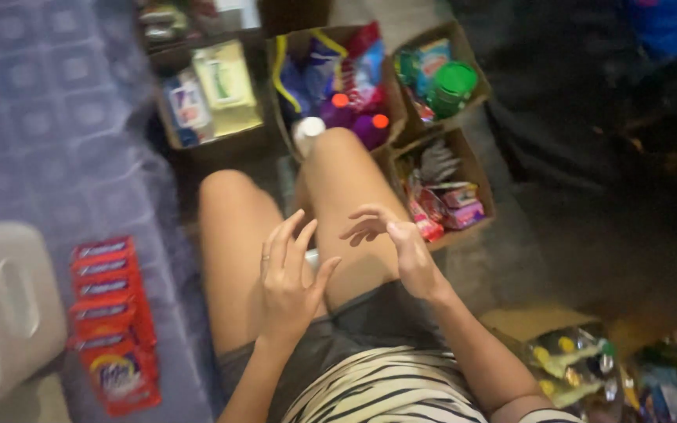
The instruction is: Organizes and counts various laundry detergent sachets into storage containers.
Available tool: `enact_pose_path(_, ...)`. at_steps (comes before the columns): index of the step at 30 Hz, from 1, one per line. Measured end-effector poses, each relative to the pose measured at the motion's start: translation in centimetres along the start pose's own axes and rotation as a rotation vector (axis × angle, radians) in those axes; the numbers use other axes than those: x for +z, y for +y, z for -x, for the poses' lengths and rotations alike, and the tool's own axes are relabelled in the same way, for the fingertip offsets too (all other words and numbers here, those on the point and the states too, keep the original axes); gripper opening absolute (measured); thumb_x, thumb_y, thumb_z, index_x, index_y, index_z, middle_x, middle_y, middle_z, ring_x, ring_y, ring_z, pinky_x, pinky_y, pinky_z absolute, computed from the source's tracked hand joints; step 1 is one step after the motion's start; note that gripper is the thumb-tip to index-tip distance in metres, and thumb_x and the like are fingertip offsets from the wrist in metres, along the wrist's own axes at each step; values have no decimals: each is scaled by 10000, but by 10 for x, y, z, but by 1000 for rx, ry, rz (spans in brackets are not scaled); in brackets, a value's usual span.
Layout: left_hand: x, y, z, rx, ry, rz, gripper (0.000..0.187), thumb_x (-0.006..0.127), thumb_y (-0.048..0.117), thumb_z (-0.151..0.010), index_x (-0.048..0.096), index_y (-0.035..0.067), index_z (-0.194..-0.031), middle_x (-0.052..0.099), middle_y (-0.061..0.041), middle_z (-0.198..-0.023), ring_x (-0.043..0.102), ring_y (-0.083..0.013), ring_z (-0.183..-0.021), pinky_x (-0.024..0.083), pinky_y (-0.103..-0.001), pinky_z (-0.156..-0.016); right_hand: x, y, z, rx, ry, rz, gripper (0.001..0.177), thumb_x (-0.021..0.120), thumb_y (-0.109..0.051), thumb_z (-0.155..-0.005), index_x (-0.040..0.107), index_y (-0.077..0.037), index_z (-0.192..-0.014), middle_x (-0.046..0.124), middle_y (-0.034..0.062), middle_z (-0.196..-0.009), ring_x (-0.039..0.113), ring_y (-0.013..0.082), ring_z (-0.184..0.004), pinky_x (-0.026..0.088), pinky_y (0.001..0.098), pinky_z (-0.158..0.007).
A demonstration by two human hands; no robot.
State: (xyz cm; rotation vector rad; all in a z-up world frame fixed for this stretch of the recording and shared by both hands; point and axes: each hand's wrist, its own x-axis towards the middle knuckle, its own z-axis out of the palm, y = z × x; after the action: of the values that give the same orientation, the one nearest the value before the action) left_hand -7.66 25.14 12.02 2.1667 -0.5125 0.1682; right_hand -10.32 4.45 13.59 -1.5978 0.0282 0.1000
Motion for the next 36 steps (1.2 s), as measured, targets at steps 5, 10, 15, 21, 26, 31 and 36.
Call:
enact_pose_path(5, 18, 30, -29, 34, -177, 57, 566, 806, 213, -857, 601, 22, -1350, 554, -160, -1429, 547, -378, -1304, 458, -461, -1083, -32, 19, 6, 68, 218, 16, 555, 209, -315, -1119, 543, 26, -1403, 762, 145, -1078, 681, 191, -943, 548, 344, -933)
enact_pose_path(10, 53, 44, -48, 126, -231, 114, 535, 798, 174, -856, 601, 29, -1331, 555, -155, -1428, 543, -370, -1299, 452, -462, -1089, -72, 92, 15, 191, 338, -75, 515, 256, -296, -1124, 587, 6, -1378, 753, 125, -1021, 674, 156, -901, 557, 312, -873)
enact_pose_path(15, 90, 55, -62, 159, -337, 165, 509, 795, 165, -874, 616, 37, -1333, 568, -153, -1417, 565, -353, -1279, 485, -452, -1045, -113, 181, 30, 273, 406, -36, 473, 328, -278, -1140, 690, 14, -1229, 755, 92, -973, 674, 136, -857, 562, 292, -818)
enact_pose_path(21, 130, 61, -77, 139, -444, 234, 492, 780, 124, -868, 616, 37, -1323, 559, -168, -1420, 558, -369, -1259, 491, -454, -1040, -144, 265, 54, 588, 508, 209, 334, 501, -238, -1040, 653, -32, -1256, 770, 93, -967, 723, 145, -796, 576, 294, -738)
enact_pose_path(26, 173, 63, -99, 192, -439, 262, 486, 774, 112, -881, 605, 35, -1329, 553, -172, -1417, 553, -383, -1286, 475, -458, -1077, -168, 365, 88, 517, 607, 207, 301, 550, -223, -1032, 672, -31, -1230, 769, 95, -1007, 741, 154, -839, 598, 311, -747)
enact_pose_path(31, 225, 64, -123, 149, -431, 293, 426, 735, 84, -928, 603, 34, -1329, 580, -170, -1408, 579, -366, -1281, 485, -424, -1075, -183, 370, 73, 614, 735, 385, 296, 592, -212, -1005, 685, -67, -1246, 769, 164, -917, 748, 231, -807, 578, 363, -760)
enact_pose_path(36, 298, 10, -105, 114, -464, 265, 326, 689, 73, -952, 626, 1, -1264, 640, -188, -1284, 600, -388, -1210, 505, -438, -1024, -202, 456, 51, 351, 861, 495, 488, 645, -153, -935, 552, -63, -1406, 724, 216, -1196, 717, 333, -1068, 545, 416, -914)
